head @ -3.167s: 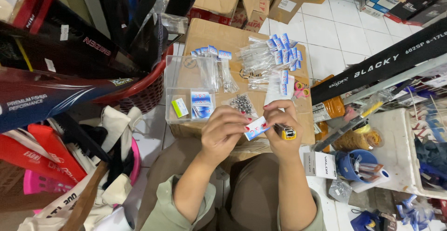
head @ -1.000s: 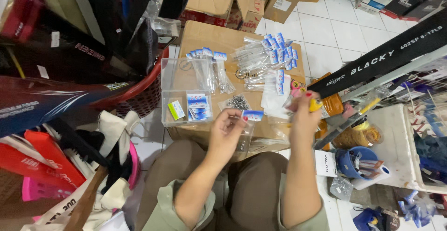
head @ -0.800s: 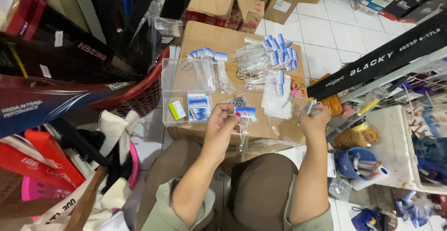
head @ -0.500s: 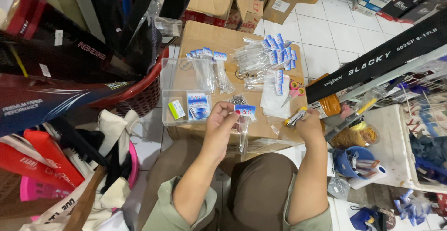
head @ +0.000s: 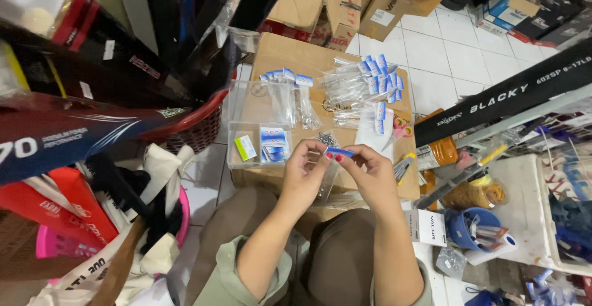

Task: The person sits on the floor and repeatedly packs small metal parts into clear plastic bags. They insert a blue and white label into each bag, then use a yellow handheld sealer to close the top. The finished packages are placed on a cardboard box.

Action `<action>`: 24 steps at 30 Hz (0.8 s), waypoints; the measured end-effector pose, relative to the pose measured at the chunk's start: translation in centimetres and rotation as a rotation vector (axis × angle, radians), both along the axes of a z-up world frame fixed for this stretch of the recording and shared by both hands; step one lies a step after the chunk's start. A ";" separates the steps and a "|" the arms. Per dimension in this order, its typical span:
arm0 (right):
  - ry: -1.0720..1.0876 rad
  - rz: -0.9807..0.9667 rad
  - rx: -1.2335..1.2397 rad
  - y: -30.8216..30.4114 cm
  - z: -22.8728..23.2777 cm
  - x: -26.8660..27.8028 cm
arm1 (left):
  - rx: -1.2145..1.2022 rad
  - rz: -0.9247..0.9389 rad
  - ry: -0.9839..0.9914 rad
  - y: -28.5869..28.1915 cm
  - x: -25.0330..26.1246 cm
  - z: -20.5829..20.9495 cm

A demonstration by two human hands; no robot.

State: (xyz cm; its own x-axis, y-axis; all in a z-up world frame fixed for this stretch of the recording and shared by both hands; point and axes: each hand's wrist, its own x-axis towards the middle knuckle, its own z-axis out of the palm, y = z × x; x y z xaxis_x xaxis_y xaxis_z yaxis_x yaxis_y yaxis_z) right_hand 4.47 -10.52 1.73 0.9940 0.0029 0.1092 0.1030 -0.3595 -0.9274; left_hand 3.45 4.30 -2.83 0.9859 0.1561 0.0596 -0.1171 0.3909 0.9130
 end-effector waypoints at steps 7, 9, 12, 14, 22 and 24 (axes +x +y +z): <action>-0.062 -0.005 0.009 2.0 2.5 2.7 | 0.045 0.139 -0.059 2.3 -0.2 2.5; -0.234 0.007 0.105 2.7 3.6 4.8 | 0.090 0.340 -0.110 3.2 0.0 1.7; -0.292 0.024 0.017 1.8 0.2 11.0 | -0.046 0.445 -0.055 4.6 0.1 2.0; -0.303 0.030 -0.006 3.3 0.0 13.5 | -0.096 0.467 -0.035 4.8 0.2 2.2; -0.195 0.264 -0.005 5.2 -9.5 26.0 | -0.171 0.504 0.000 5.2 0.7 1.4; -0.278 0.114 -0.492 6.6 -9.3 24.7 | -0.168 0.489 0.011 5.4 0.6 1.6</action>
State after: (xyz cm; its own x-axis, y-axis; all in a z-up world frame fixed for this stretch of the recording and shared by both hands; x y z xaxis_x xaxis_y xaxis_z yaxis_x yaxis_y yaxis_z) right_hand 29.14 -3.93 -7.56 0.9184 0.2253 0.3252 0.3828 -0.7138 -0.5865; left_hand 4.00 9.66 -1.22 0.7956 0.6056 -0.0157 -0.3136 0.4339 0.8446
